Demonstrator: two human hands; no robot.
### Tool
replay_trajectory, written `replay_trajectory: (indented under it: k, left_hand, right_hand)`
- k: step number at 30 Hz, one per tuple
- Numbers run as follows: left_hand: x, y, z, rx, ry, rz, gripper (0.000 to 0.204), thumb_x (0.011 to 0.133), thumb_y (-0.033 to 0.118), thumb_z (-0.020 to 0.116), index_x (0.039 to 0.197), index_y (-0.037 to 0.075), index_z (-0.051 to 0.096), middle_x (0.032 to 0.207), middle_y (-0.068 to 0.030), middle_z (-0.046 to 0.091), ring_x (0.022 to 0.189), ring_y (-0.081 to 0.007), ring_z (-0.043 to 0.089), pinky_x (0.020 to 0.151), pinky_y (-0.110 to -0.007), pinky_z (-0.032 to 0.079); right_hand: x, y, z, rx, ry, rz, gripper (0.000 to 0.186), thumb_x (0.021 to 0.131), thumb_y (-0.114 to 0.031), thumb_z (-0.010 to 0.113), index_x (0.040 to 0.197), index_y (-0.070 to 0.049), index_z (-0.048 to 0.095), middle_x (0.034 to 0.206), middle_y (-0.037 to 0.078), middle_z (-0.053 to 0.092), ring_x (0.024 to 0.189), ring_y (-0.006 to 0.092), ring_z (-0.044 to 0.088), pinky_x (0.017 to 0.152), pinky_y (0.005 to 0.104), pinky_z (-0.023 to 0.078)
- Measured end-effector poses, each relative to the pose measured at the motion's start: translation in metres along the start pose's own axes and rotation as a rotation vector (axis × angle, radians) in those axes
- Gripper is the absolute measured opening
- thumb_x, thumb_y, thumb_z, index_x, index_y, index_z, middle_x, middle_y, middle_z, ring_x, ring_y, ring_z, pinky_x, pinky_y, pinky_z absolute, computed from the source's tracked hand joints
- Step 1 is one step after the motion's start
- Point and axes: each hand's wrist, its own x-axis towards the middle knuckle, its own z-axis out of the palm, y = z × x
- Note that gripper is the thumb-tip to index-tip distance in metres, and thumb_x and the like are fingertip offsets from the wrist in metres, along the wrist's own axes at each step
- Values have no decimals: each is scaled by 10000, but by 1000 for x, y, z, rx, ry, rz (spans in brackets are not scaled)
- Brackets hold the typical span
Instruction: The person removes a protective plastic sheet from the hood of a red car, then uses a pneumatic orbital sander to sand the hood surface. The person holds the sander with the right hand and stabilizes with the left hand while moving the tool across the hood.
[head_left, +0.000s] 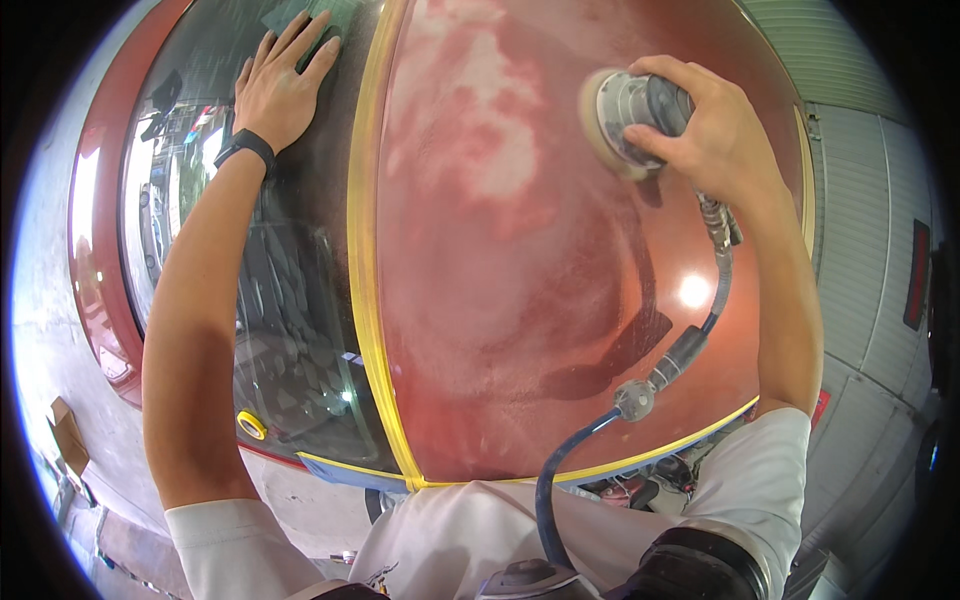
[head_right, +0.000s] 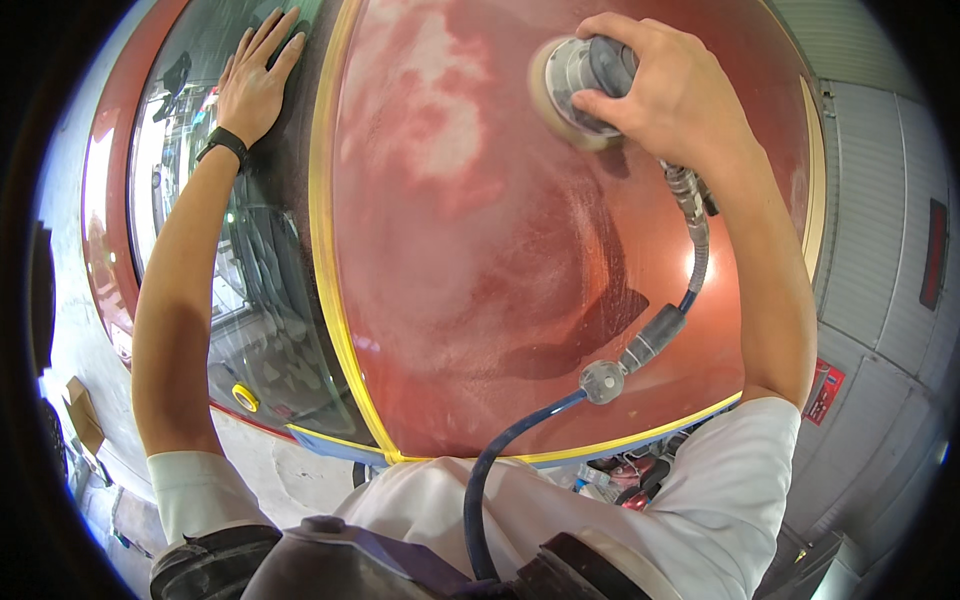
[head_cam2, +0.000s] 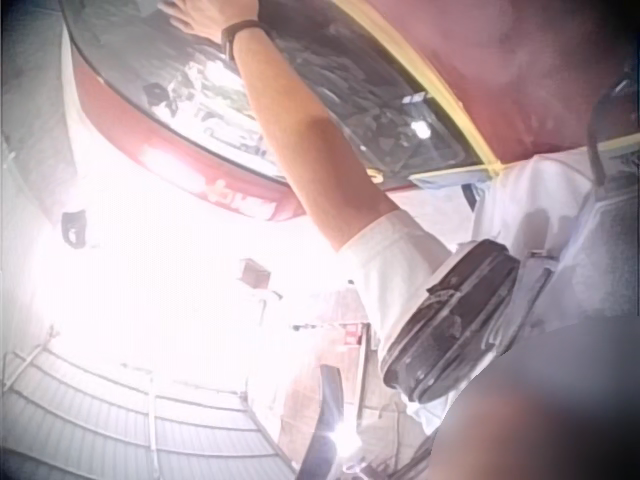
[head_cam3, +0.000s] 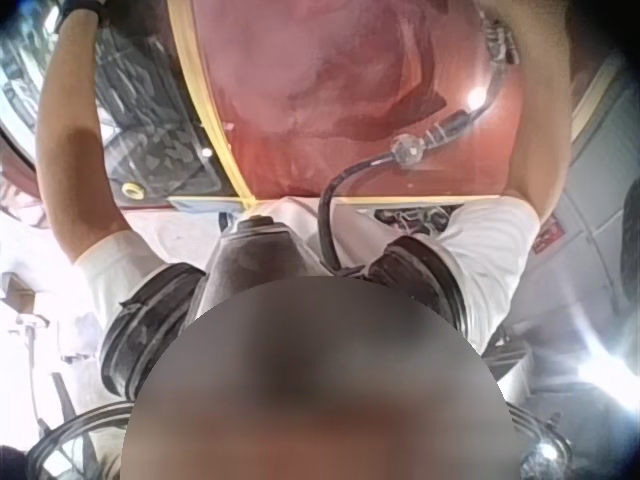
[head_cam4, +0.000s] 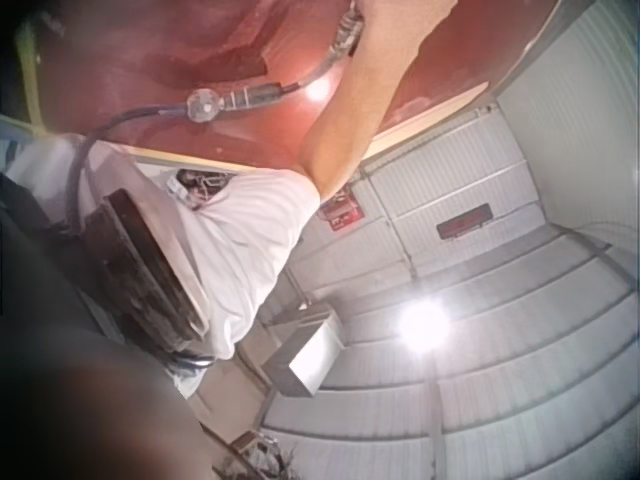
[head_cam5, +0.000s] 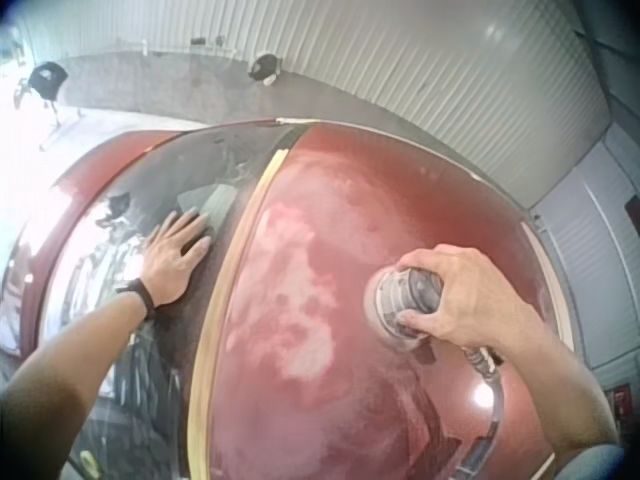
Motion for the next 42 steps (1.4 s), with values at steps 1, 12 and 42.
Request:
replay_trajectory:
  k: [1,12,42]
  left_hand:
    - [0,3,-3,-30,-43,-31,620,1160,621,462,1718,356,511,1835,-12,423,1715,-369,318,1396,-568,216]
    - [6,-16,11,-39,20,60,636,1156,695,430,1738,442,473,1847,44,408,1722,-332,319,1405,-557,200]
    - [4,-19,13,-50,1,37,649,1150,712,419,1743,450,462,1850,55,401,1724,-327,318,1403,-554,206]
  right_hand:
    - [-6,-6,2,8,-18,-26,535,826,-320,934,1325,-186,794,1056,155,761,974,391,754,871,495,618]
    - [-128,-116,32,2,-384,-251,590,788,-188,900,1354,-288,767,1307,168,679,894,365,802,659,488,659]
    - [-103,-64,11,-18,-215,-76,532,799,-193,928,1311,-222,786,1238,144,736,919,401,784,756,503,652]
